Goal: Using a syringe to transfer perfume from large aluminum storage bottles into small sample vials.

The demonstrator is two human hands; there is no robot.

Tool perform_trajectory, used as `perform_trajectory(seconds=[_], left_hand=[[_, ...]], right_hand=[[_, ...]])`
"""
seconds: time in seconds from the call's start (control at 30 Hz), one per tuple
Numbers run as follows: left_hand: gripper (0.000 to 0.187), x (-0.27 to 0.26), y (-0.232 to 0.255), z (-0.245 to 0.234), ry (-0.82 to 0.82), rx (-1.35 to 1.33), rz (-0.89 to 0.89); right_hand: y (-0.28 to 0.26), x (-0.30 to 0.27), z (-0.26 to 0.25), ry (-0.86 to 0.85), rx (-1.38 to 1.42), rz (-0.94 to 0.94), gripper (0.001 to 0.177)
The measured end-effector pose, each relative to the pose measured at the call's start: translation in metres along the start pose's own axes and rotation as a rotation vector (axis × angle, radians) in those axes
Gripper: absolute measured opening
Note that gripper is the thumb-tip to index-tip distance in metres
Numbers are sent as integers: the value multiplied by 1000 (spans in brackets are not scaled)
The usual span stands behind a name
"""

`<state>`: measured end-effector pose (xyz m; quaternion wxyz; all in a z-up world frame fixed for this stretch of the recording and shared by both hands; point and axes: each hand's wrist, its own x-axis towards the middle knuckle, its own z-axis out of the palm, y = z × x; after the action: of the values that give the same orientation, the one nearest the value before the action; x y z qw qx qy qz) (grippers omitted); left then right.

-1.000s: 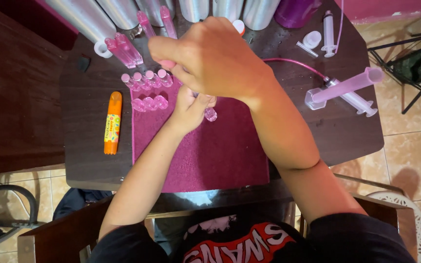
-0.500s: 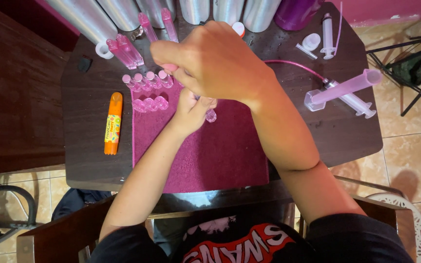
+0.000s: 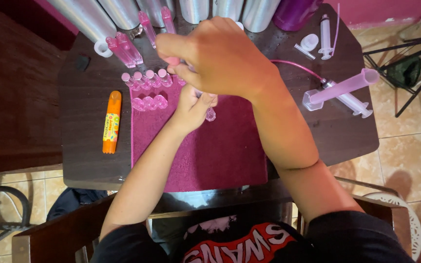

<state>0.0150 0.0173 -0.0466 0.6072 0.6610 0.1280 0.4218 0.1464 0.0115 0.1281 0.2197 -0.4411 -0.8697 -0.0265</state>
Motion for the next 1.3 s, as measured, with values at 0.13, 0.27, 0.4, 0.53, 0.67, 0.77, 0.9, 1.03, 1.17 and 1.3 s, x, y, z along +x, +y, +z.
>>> perform_trajectory(seconds=[0.13,0.27,0.4,0.53,0.67,0.77,0.9,1.03,1.17,1.3], left_hand=[[51,1,5,-1,6,55,-11],[48,1,7,0,-15,-67,-39],[47,2,8,2,-8,-64,-35],[51,5,13,3,-14,-84,-16],[45,4,13,4,-40,-139,5],[43,4,10,5,-38,-160,7],[44,4,13,6,-34,-134,-7],[44,2,9,9,-39,-190,-21],[50,3,9,7,-26,-125,-12],[51,2,6,6,-11,-98,-31]], right_hand=[[-9,3,-9,-74,35,91,15],[-11,5,-11,-113,39,128,17],[-11,3,-10,-76,42,113,19],[-9,2,-8,-42,31,73,24],[-10,1,-7,-27,20,68,21],[-9,1,-7,-44,2,74,20],[-10,1,-9,-60,3,81,16],[-10,1,-9,-57,-14,79,15],[-10,2,-11,-85,38,83,19],[-12,2,-14,-115,43,116,16]])
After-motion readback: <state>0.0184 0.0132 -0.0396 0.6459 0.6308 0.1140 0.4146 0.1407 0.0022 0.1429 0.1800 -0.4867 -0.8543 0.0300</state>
